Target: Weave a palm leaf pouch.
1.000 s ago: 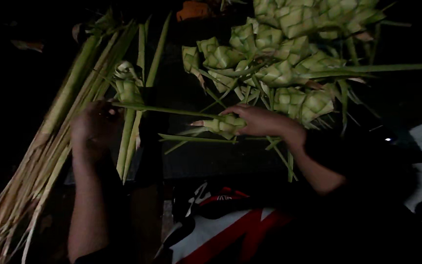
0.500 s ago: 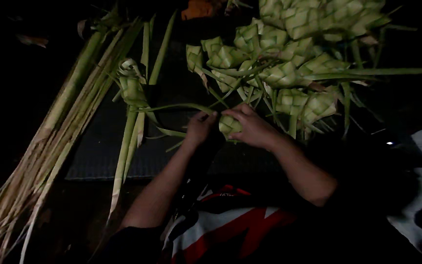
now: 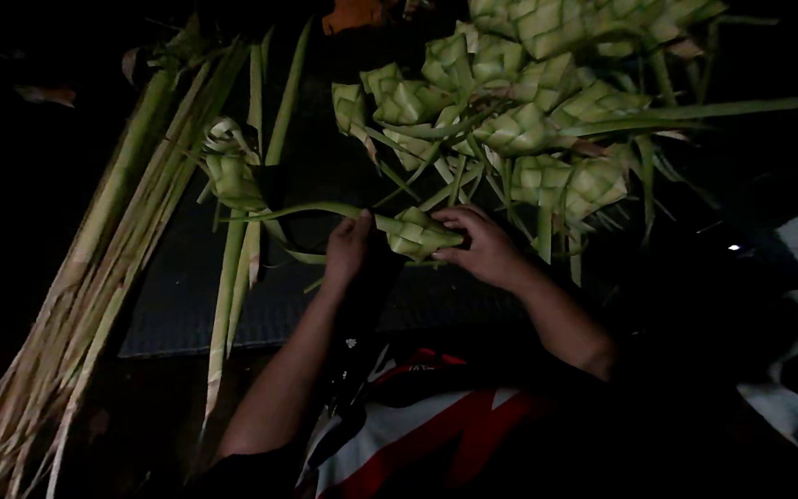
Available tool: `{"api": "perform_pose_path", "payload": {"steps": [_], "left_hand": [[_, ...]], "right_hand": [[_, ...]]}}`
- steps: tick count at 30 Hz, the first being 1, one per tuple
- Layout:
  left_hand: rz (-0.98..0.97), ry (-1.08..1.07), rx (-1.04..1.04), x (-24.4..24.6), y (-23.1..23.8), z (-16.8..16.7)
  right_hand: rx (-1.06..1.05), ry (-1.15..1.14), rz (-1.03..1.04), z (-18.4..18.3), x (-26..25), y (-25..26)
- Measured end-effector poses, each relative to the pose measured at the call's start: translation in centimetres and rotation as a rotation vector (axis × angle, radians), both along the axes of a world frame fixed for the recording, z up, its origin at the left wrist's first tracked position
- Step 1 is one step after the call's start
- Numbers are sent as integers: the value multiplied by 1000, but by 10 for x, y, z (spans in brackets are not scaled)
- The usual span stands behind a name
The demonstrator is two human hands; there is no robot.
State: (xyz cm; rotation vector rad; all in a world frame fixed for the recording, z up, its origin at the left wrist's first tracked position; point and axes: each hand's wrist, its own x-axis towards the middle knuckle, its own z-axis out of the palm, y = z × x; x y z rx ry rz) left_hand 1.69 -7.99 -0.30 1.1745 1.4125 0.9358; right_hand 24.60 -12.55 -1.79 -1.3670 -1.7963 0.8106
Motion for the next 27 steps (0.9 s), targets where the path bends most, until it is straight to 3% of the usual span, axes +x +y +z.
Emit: {"api": "perform_pose_path", "payload": {"steps": [10,15,22,27], "left_hand": [[95,-157,-8,7,-26,-1],[66,-369,92,2,-38,-10],[90,-306,57,-4,-52,-22],[79,-407,5,-6,-52,-22]], "right_hand": [[-54,231,-215,-11,-10,-23],[-117,388,-225,-11,-15,-29],[-70,336,-284,-11,-24,-32],[5,340,-253,-19,-23,-32]]}}
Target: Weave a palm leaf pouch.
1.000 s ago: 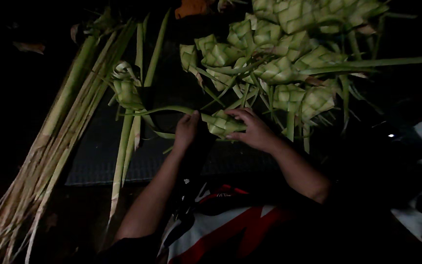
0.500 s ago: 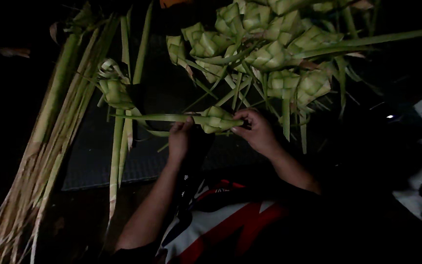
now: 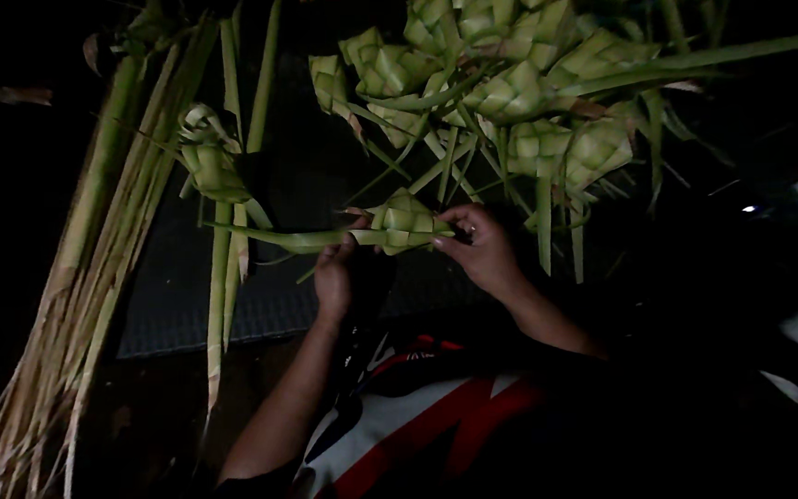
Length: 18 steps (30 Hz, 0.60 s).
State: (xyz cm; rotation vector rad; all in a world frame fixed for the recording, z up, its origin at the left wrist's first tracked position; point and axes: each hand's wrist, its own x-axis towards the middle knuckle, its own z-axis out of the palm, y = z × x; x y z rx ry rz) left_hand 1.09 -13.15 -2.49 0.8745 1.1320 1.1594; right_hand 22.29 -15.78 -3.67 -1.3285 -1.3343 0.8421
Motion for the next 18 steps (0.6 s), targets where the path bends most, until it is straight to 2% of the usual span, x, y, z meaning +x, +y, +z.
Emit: {"api": "perform_pose_path", "payload": {"steps": [4,7,13,18], "left_hand": [[37,-20,-72,0,-1,3],[124,1,-157,5,2,5],[83,-56,-238,20,11,12],[25,-26,-339,30,14,25]], "right_hand": [[1,-4,93,3,2,0],[125,-218,169,6,0,6],[345,-276,223,30,-24,31],[334,-394,233,51,-47,34]]}}
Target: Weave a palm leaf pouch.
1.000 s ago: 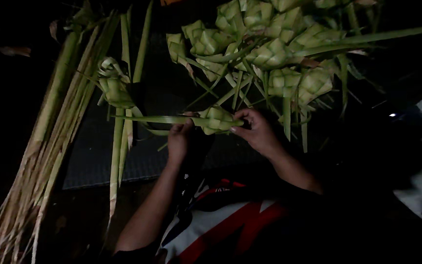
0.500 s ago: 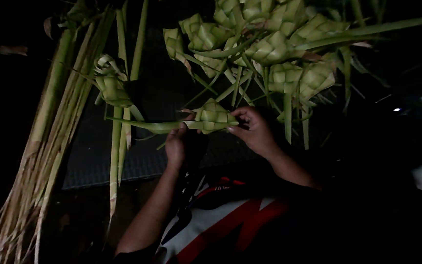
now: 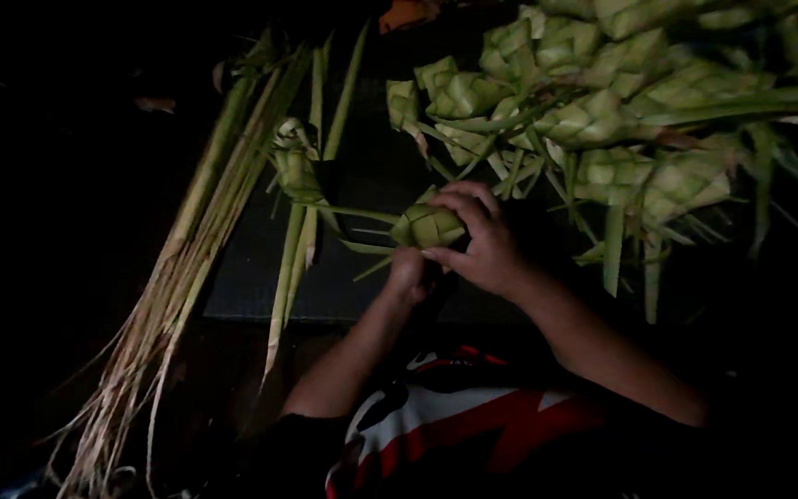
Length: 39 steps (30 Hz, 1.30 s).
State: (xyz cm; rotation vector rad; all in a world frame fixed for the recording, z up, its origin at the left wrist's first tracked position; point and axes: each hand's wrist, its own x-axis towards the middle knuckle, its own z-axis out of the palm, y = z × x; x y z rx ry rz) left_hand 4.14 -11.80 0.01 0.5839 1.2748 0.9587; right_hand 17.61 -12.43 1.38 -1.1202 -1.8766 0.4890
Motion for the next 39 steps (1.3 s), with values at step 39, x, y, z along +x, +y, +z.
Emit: {"api": "perform_pose_path", "payload": {"steps": [39], "left_hand": [[-243,367,1011,-12,-9,0]], "right_hand": [[-331,46,-123,-8,21,-17]]}}
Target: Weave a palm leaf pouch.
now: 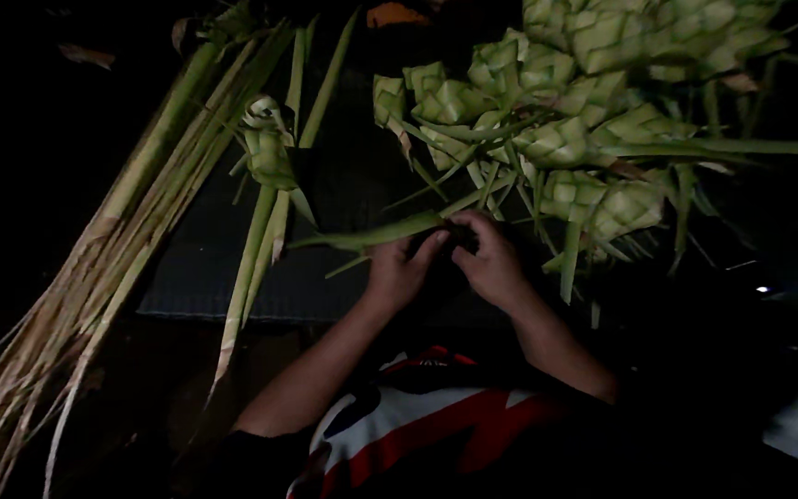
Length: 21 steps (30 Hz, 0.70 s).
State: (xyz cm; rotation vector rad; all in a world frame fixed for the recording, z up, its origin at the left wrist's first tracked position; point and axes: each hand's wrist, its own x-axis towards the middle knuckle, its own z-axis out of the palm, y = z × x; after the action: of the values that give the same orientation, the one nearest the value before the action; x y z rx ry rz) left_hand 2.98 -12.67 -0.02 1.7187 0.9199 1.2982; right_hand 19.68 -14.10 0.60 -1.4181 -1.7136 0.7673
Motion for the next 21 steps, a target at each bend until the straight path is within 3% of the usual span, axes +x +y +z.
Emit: {"api": "perform_pose_path", "payload": {"steps": [2,5,10,13,16,18,21], "left_hand": [[-73,-12,-4,-7,2,-6],[-120,-46,4,-16,6,-19],[120,-26,73,-33,-3,-31],[151,238,-310,-48,-20,-12],[47,441,-582,-50,-23,0],[118,345,-569,-45,-19,1],[259,46,-430,-32,10,0]], "right_hand": [[37,49,90,-8,5,7],[-76,-15,164,-8,0,13],[-116,-298,134,16,-9,32],[-21,-401,220,20,-13,48],[-113,-465,382,23,-26,66],[-151,-372,324,23,-37,71],[-70,-70,27,18,-47,70]]}}
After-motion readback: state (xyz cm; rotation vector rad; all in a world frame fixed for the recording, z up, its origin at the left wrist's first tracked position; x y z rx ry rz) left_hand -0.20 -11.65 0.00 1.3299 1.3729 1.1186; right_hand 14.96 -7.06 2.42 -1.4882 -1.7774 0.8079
